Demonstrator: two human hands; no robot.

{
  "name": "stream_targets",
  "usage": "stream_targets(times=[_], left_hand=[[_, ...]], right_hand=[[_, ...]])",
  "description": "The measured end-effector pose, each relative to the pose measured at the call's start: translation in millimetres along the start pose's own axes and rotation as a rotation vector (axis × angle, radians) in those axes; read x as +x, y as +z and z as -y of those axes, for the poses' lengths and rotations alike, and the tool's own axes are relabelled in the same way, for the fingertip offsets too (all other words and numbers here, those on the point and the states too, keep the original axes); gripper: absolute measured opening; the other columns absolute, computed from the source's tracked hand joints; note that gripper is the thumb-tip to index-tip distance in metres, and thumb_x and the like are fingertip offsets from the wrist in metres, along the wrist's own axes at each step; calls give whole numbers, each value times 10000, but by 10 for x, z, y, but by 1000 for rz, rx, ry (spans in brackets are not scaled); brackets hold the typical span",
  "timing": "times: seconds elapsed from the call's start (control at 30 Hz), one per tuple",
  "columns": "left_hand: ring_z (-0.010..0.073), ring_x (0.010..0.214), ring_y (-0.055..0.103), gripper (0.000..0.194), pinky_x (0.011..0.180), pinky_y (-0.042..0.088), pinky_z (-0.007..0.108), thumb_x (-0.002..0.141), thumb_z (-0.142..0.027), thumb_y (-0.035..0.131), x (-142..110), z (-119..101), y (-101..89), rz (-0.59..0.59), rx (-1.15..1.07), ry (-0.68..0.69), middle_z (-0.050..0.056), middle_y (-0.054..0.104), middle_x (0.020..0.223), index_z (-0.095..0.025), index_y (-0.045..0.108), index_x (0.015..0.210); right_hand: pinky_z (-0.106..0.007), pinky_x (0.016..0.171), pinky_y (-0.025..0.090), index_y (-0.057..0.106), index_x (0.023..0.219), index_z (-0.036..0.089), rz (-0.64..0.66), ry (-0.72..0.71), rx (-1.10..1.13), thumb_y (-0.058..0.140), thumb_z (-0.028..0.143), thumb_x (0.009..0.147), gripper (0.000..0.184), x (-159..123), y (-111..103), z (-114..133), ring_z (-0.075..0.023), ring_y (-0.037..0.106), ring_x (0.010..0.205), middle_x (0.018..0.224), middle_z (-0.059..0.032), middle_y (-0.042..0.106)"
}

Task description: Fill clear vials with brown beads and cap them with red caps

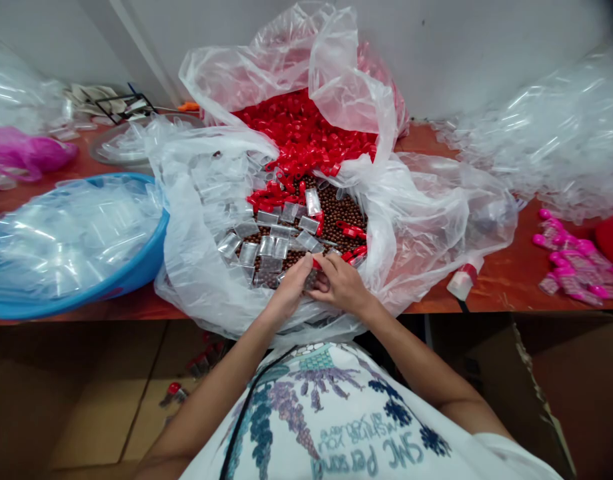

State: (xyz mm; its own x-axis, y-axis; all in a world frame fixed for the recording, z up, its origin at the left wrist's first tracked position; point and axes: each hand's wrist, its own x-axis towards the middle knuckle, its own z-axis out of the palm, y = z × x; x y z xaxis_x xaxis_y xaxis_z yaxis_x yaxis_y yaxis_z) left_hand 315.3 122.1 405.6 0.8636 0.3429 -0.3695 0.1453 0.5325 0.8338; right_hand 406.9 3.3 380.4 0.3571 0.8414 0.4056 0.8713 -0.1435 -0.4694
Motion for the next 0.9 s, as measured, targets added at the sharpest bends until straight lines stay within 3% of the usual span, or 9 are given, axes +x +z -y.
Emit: stream_targets(times=[0.07,0.13,0.23,0.3,0.4,0.5,0.6,0.7,0.9], left_hand=[[94,447,510,527,399,373,189,804,-567,538,-4,-21,23,-18,-25,-14,10,605,639,-140,600,1106],[94,447,502,504,410,380,192,836,-512,505,-10,-54,19,-23,-77,7,-1,592,628,-147,565,1178],[106,470,516,518,482,443,230,853,-444,465,-17,-92,-8,2,-128,35,1,602,644,-144,505,1273],[107,469,514,541,493,448,240,852,-431,457,-19,-99,-19,19,-130,40,0,604,648,-146,474,1311],[104,462,507,558,492,441,238,839,-420,474,-21,-90,-16,14,-102,35,-5,603,641,-158,464,1332],[108,478,516,572,485,428,229,817,-406,503,-19,-67,-8,-22,-78,33,-6,608,635,-172,471,1338],[120,550,550,569,492,414,206,814,-408,523,-7,-20,3,-32,-57,41,2,616,643,-175,487,1332],[117,545,542,545,481,409,206,829,-436,513,5,43,21,-54,-30,68,-1,608,654,-188,510,1315],[118,483,515,624,454,393,223,872,-606,341,-6,68,41,-70,-14,76,-3,602,637,-237,456,1362]], right_hand=[[-390,851,492,320,1401,181,12,69,122,706,449,713,833,-10,-32,-2,-259,546,1037,1167,-132,530],[-347,768,507,366,1358,185,-25,271,277,735,474,677,827,-37,-48,-25,-218,593,904,1055,-89,590],[-264,614,473,589,1037,179,-67,543,492,670,519,731,463,-80,-39,-57,-150,578,656,737,9,610],[-249,598,461,627,882,178,-99,583,594,594,516,800,350,-84,-28,-44,-142,576,637,691,12,613],[-273,694,498,606,1077,196,-176,524,639,545,484,849,372,-46,-42,26,-159,621,756,864,-19,672],[-356,856,493,438,1326,188,-163,369,448,638,486,783,651,11,-95,99,-224,613,977,1130,-98,633],[-446,969,430,326,1395,145,-110,170,216,719,500,701,873,58,-143,143,-298,521,1151,1285,-175,525],[-474,950,433,281,1408,140,-34,38,130,721,513,693,919,88,-147,173,-313,515,1126,1249,-183,529],[-464,878,462,262,1405,107,38,-12,63,696,530,711,921,101,-85,175,-311,540,1019,1146,-176,560]])
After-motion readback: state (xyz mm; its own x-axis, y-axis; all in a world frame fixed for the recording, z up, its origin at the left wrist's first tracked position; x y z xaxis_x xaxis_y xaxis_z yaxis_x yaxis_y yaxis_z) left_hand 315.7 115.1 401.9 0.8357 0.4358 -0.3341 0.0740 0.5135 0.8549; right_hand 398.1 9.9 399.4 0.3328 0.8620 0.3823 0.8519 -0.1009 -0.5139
